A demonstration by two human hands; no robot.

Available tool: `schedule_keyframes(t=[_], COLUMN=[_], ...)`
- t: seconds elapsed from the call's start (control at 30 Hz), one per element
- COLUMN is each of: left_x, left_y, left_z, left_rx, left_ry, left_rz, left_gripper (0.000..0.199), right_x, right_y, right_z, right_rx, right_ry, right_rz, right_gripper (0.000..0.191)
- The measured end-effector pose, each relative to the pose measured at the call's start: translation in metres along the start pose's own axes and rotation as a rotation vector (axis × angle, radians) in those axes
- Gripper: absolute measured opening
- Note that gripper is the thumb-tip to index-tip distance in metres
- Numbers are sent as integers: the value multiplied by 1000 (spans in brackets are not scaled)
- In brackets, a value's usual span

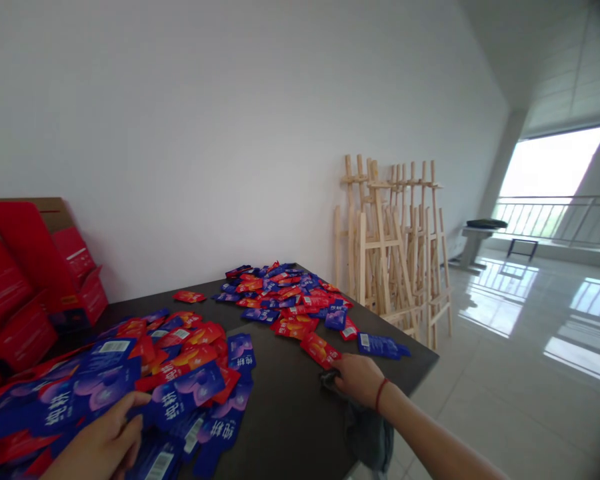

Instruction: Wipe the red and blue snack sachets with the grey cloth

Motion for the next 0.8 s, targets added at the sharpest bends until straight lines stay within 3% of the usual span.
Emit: schedule_keyframes(t=[0.07, 0.17, 0.23, 0.3, 0.37, 0.43, 0.53, 0.6, 0.7, 0.8], left_x=[1, 5, 12, 23, 37, 53, 65, 62, 51, 55], left_y=[-7, 4, 16, 37, 72, 110, 158, 184, 206, 213], left_z=[8, 19, 23, 11, -28, -89, -173, -215, -261, -280], left_rx=[-199, -547, -732, -814, -771, -671, -603, -567, -520, -469], left_ry=[40, 103, 152, 179, 119, -42, -184, -202, -237, -312], left_rz=[8, -69, -74, -113, -295, -528, -727, -789, -799, -880], left_gripper=[38, 34, 39, 41, 37, 34, 44, 50, 57, 50], right_x=[11, 27, 31, 28, 21, 14, 10, 12, 18, 26], right_y=[-22, -50, -54, -40, -12, 16, 45, 57, 68, 76], right_z=[-2, -4, 0, 5, 9, 12, 18, 22, 24, 20], right_rx=[-35, -127, -253, -390, -463, -470, -451, -434, -393, -352], right_ry=[-21, -60, -52, -9, 52, 110, 183, 219, 253, 253], right_rz=[101, 263, 339, 323, 224, 134, 43, -2, -59, -87], right_gripper=[28, 31, 37, 37, 30, 29, 32, 33, 32, 29])
Point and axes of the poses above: each hand's wrist, its own x-axis away from the middle knuckle, its own z-axis out of the back of the hand, y = z × x, the point moved 10 cm from there along -x, towards the middle knuckle, and after that the axes turned 2 degrees about z, right-handed, at the moved point
